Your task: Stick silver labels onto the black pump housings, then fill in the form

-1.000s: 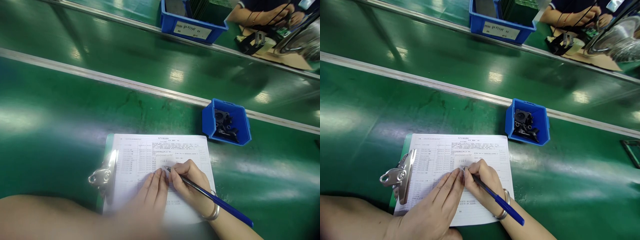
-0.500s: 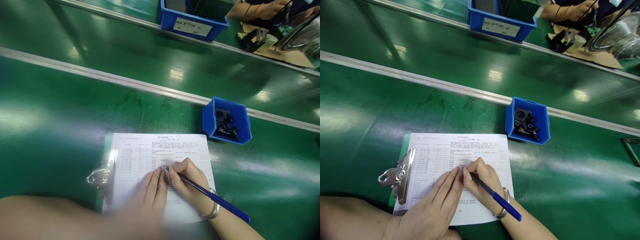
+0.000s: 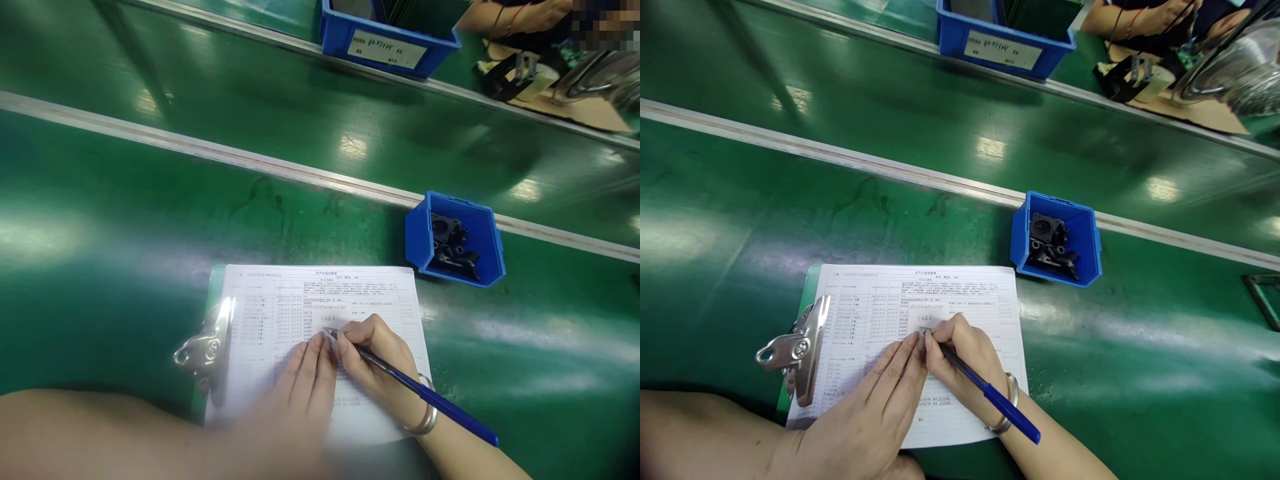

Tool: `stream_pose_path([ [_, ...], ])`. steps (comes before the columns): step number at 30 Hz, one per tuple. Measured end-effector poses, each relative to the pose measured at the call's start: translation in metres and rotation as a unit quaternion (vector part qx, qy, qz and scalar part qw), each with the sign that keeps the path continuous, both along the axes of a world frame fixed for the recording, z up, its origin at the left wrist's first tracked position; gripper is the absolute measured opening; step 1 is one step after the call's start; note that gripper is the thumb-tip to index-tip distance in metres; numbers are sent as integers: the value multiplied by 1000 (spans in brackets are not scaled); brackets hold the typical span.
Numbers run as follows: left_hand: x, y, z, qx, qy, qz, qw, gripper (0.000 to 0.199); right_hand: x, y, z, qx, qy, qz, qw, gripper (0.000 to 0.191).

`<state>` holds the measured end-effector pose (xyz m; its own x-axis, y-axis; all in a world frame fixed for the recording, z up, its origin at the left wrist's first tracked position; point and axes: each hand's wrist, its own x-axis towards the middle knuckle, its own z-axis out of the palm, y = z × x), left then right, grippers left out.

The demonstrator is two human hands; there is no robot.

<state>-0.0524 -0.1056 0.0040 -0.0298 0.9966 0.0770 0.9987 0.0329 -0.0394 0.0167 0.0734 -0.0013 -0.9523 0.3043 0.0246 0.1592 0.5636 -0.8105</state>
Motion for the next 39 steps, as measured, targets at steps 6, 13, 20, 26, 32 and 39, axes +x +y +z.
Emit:
stream_pose_path([
  [6,0,1,0,2,-11,5,1000,81,-2,0,1,-9,-10,12,1000,16],
  [13,2,0,-1,8,-16,12,1000,91,-1,1,0,-1,-7,14,1000,17],
  [20,2,2,0,21,-8,14,1000,91,-2,1,1,23,-3,13,1000,16],
  [26,1,3,0,27,-4,15,1000,90,-2,-1,4,12,17,-20,1000,17],
  [32,0,4,1,32,2,7,999,91,-5,0,5,25,6,-9,1000,17],
  [39,0,4,-1,28,0,7,1000,89,-4,0,4,24,7,-15,1000,16],
])
